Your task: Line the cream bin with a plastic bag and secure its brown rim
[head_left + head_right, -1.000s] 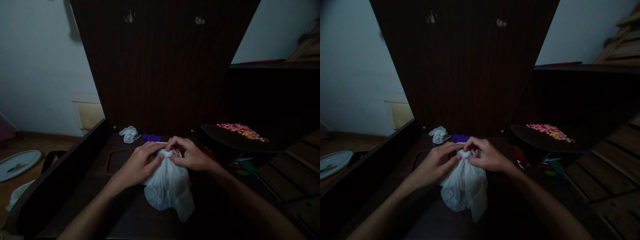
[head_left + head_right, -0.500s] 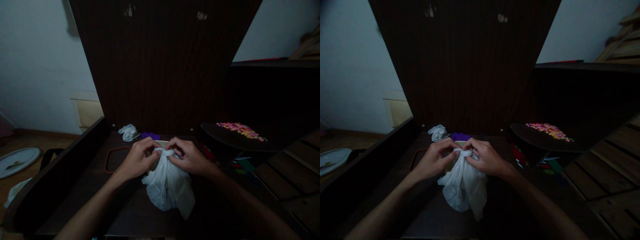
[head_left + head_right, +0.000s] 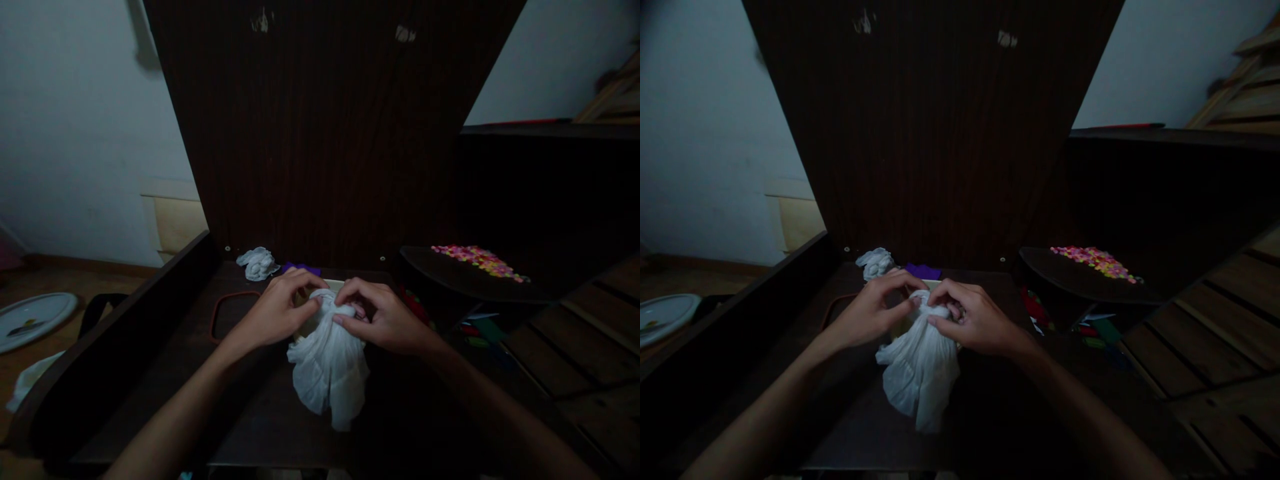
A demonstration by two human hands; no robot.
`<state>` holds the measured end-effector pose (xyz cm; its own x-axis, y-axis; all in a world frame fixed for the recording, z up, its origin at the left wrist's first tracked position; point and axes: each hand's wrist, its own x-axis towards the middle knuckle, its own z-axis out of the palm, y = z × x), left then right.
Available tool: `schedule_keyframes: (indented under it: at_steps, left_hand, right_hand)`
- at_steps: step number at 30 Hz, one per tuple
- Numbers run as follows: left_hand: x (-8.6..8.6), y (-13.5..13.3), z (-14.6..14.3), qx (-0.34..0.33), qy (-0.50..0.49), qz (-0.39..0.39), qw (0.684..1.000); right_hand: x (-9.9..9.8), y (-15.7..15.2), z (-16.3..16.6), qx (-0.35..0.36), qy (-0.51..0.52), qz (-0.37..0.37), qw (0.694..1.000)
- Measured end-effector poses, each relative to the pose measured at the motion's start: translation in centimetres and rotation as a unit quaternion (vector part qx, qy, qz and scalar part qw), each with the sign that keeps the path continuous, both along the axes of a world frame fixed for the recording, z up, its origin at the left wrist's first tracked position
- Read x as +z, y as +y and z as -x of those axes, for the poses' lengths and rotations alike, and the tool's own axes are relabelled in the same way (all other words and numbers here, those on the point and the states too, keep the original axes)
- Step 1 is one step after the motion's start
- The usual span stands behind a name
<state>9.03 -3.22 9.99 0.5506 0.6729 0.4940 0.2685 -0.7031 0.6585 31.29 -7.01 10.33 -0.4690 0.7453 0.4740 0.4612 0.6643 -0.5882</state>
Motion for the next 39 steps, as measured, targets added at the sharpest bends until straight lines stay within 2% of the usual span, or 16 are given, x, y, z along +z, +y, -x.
schedule_keyframes:
  at_steps: [5, 8, 13, 16, 20, 22, 24, 27, 30, 32, 34, 39]
  left_hand:
    - [1.6, 0.4, 0.2, -0.102, 0.049, -0.025, 0.993]
    - [1.8, 0.6, 0.3, -0.113, 0.091, -0.030, 0.989]
    - [1.3, 0.6, 0.1, -0.057, 0.115, -0.073, 0.989]
    - [0.7, 0.8, 0.2, 0.006, 0.105, -0.104, 0.989]
    - [0.1, 1.2, 0.8, 0.096, 0.060, -0.099, 0.989]
    - [0.3, 1.2, 1.2, 0.108, 0.045, -0.088, 0.989]
    - [0.7, 1.1, 1.3, 0.086, 0.036, -0.080, 0.992]
    - [1.7, 0.8, 0.9, 0.007, 0.030, -0.068, 0.997]
    - [2.3, 0.7, 0.4, -0.079, 0.083, -0.063, 0.991]
    - [2.3, 0.7, 0.3, -0.105, 0.116, -0.067, 0.985]
    - [2.1, 0.9, 0.3, -0.088, 0.112, -0.071, 0.987]
    - [1.0, 1.2, 0.8, 0.034, 0.054, -0.063, 0.996]
  right_hand:
    - [0.6, 0.2, 0.1, 0.036, -0.009, -0.024, 0.999]
    - [0.6, 0.3, 0.1, 0.038, -0.005, -0.045, 0.998]
    - [0.5, 0.3, 0.0, 0.038, -0.008, -0.054, 0.998]
    - [0.5, 0.1, -0.2, 0.046, -0.006, -0.043, 0.998]
    - [0.4, -0.1, -0.9, 0.049, -0.007, -0.020, 0.999]
    - [0.3, 0.0, -1.2, 0.047, 0.003, -0.019, 0.999]
    - [0.3, 0.2, -1.3, 0.048, 0.017, -0.017, 0.999]
    - [0.4, 0.5, -1.1, 0.053, 0.033, -0.014, 0.998]
    - [0.5, 0.8, -0.9, 0.055, 0.041, -0.021, 0.997]
    - [0.5, 0.8, -0.8, 0.054, 0.042, -0.026, 0.997]
    - [0.4, 0.7, -0.9, 0.051, 0.034, -0.022, 0.998]
    - [0.1, 0.1, -1.3, 0.051, 0.000, 0.015, 0.999]
